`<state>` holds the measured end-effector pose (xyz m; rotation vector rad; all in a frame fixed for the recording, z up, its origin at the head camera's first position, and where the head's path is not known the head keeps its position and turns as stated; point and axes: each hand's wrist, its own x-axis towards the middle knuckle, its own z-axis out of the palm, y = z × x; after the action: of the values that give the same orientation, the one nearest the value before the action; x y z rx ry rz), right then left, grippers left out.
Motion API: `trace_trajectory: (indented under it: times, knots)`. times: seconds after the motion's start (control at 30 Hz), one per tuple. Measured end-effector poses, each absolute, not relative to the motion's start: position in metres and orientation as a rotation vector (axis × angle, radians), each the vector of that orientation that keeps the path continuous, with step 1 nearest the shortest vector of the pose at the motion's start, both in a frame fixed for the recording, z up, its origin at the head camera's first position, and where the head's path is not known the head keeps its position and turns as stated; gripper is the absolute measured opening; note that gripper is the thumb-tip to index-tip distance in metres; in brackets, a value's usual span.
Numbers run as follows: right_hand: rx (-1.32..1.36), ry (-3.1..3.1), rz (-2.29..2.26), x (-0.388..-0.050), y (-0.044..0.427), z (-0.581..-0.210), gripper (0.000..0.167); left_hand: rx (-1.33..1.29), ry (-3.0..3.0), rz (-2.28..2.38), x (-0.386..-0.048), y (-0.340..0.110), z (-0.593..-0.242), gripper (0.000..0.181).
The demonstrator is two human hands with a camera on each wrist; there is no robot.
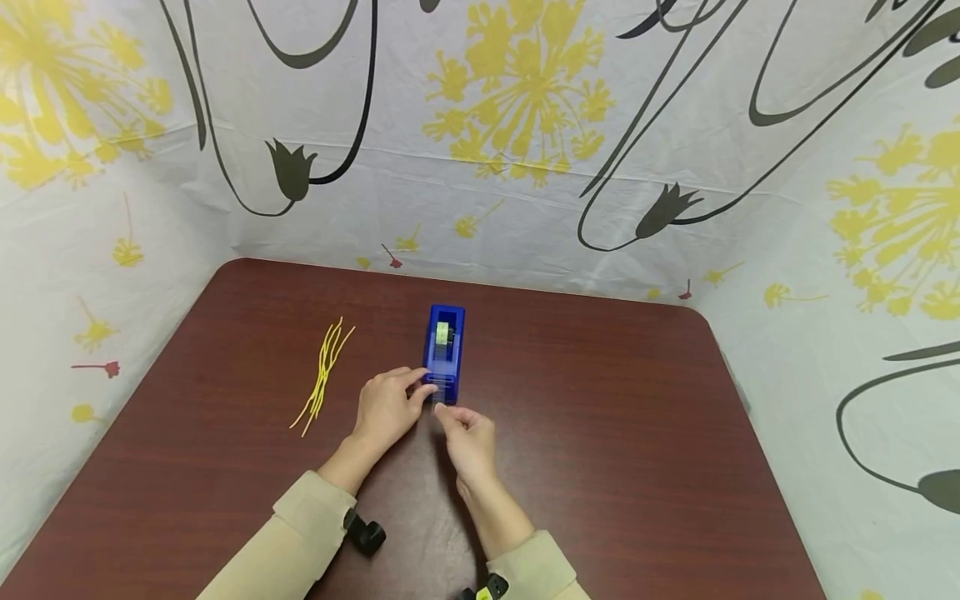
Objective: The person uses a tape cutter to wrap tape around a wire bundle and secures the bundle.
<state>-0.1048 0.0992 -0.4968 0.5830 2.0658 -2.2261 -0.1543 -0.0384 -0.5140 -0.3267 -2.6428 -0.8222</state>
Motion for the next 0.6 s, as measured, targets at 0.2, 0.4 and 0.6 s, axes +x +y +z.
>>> trace_trajectory:
  times: [0.2,0.4,0.6]
  knots:
    - [0.584,2.083,-2.213,-0.1028,0.1001,-0.4956,0.026,-0.331,-2.646,-0.819,-0.1543,-0.038,-0.5138,0.03]
    - [0.591,2.105,-2.195,-0.0986,0.0994,-0.4945,0.025,-0.331,-2.648,-0.822,-0.1544,-0.0377,-0.5128,0.031]
    - [0.596,2.107,-2.19,-0.0966,0.0994,-0.4946,0.02,-0.332,-2.647,-0.812,-0.1544,-0.0382,-0.5126,0.031]
